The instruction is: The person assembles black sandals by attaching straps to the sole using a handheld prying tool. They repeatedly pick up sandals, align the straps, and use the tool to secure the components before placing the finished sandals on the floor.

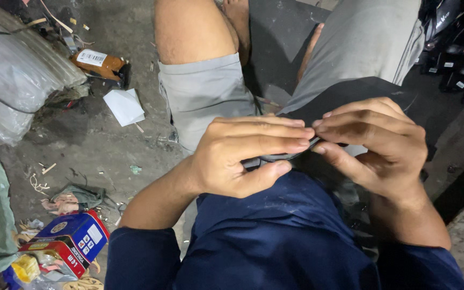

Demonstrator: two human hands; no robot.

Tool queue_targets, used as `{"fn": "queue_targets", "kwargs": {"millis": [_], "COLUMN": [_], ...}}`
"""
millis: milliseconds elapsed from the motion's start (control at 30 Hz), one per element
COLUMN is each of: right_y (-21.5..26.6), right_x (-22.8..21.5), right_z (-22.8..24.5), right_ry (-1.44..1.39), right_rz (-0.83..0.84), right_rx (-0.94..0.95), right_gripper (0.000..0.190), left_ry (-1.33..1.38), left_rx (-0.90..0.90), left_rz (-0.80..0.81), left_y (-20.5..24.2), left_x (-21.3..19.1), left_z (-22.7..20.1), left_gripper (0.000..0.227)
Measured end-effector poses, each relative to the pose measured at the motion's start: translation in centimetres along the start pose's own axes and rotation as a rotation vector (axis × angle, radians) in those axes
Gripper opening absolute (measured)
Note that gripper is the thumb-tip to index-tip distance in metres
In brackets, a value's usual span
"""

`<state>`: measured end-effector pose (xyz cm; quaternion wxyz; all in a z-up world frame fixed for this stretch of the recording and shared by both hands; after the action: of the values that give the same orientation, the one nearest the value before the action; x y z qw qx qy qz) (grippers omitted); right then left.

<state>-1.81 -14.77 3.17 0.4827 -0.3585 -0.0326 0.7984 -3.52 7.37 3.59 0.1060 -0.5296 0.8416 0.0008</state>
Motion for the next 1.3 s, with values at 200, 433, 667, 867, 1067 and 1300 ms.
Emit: {"fn": "queue_targets", "kwargs": {"millis": [200,433,667,867,1067,1300], "right_y": [-0.3,-0.3,-0.6,0.5,2.7,4.3], "right_x": [0.1,0.1,0.3,-0.3,2.7,6.9], "right_z": [0.2,0.3,0.2,0.8,-1.5,-6.2], "right_ry": [0.002,-0.01,-0.001,0.097,-0.388,-0.914], "right_rz": [-0.012,0.015,0.043,-0.122,-0.263,-0.544], "right_rx": [-0.005,0.015,0.068,-0.042,0.29,0.587], "right_gripper": [0.02,0.024,0.018,0.033,0.029,0.03], "left_ry": [-0.262,-0.255,-0.309,-0.22,0.754,0.829], "left_rx": [0.079,0.062,0.082,-0.011,-0.476,-0.336], "left_rz": [-0.077,-0.061,-0.075,-0.273,-0.491,-0.268], "left_y": [-0.5,-0.5,-0.8,0.3,1.3,1.3], "left_x": [-0.5,0.3,1.1,0.6,2.4,6.1], "left_z": [-0.6,-0.1,0.2,1.7,8.9,10.1], "left_gripper": [0.047,0.038,0.036,0.025,0.028,0.043]}}
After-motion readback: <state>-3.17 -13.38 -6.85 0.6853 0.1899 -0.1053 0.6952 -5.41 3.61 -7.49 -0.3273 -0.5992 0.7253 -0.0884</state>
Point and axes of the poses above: each hand's wrist, its own y-axis away from the middle knuckle, its own x-axis out of the palm, z = x × y, the point moved 4 cm from there along -y, towards the middle knuckle, and after that the axes turned 10 degrees about -x, right-handed, at the moved point
